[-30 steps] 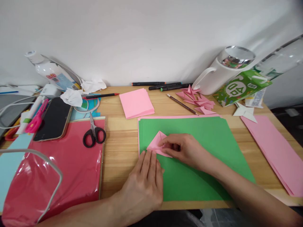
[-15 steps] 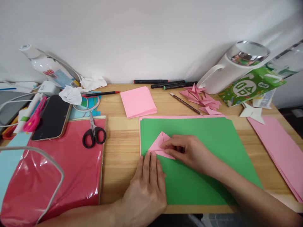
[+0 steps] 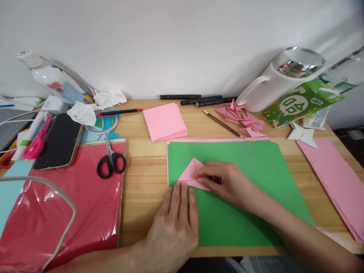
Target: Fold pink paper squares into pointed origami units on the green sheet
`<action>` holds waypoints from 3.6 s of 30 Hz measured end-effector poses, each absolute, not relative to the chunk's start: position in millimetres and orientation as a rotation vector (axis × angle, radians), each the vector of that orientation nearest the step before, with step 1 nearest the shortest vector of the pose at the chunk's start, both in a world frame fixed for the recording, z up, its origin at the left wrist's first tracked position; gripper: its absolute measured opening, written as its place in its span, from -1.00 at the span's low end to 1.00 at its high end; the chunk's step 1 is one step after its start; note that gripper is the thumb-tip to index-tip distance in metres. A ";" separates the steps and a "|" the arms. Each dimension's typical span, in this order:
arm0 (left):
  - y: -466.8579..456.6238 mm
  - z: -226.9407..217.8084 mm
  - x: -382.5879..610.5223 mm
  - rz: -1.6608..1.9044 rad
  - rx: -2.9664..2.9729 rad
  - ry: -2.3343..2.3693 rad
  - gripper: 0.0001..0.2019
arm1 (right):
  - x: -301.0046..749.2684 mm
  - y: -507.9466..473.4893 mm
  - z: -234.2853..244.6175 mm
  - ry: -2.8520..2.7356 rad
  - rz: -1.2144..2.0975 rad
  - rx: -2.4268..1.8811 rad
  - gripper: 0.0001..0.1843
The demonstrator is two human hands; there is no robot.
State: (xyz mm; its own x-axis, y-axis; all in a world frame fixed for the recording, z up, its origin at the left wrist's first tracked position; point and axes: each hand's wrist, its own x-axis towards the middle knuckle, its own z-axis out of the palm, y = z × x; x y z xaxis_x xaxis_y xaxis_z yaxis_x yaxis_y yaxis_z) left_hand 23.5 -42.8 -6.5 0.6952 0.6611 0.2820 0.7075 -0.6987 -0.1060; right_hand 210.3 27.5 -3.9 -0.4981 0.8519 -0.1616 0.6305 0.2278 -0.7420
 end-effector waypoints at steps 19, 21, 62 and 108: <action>5.7 -9.7 9.4 -0.581 -3.208 -1.337 -0.83 | 222.8 25.4 1.1 -2.294 1.284 -1.248 -0.91; 7.3 -10.7 9.4 -0.656 -3.220 -1.368 -0.86 | 222.1 25.0 1.6 -2.279 1.293 -1.236 -0.89; 9.7 -11.4 20.8 -0.687 -3.176 -1.675 -0.85 | 212.7 21.3 0.1 -2.293 1.028 -1.442 -0.94; 9.9 -18.6 14.6 -0.943 -3.261 -1.637 -0.85 | 216.4 18.8 3.0 -2.287 1.190 -1.318 -0.94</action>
State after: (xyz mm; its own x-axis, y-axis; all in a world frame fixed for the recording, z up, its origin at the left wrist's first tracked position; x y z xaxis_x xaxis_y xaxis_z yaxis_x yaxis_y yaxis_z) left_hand 14.6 9.9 -18.6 0.5450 0.8271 0.1372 0.5334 -0.4683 0.7044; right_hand 216.4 18.8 3.0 -0.5617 0.8084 -0.1763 0.6082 0.2590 -0.7504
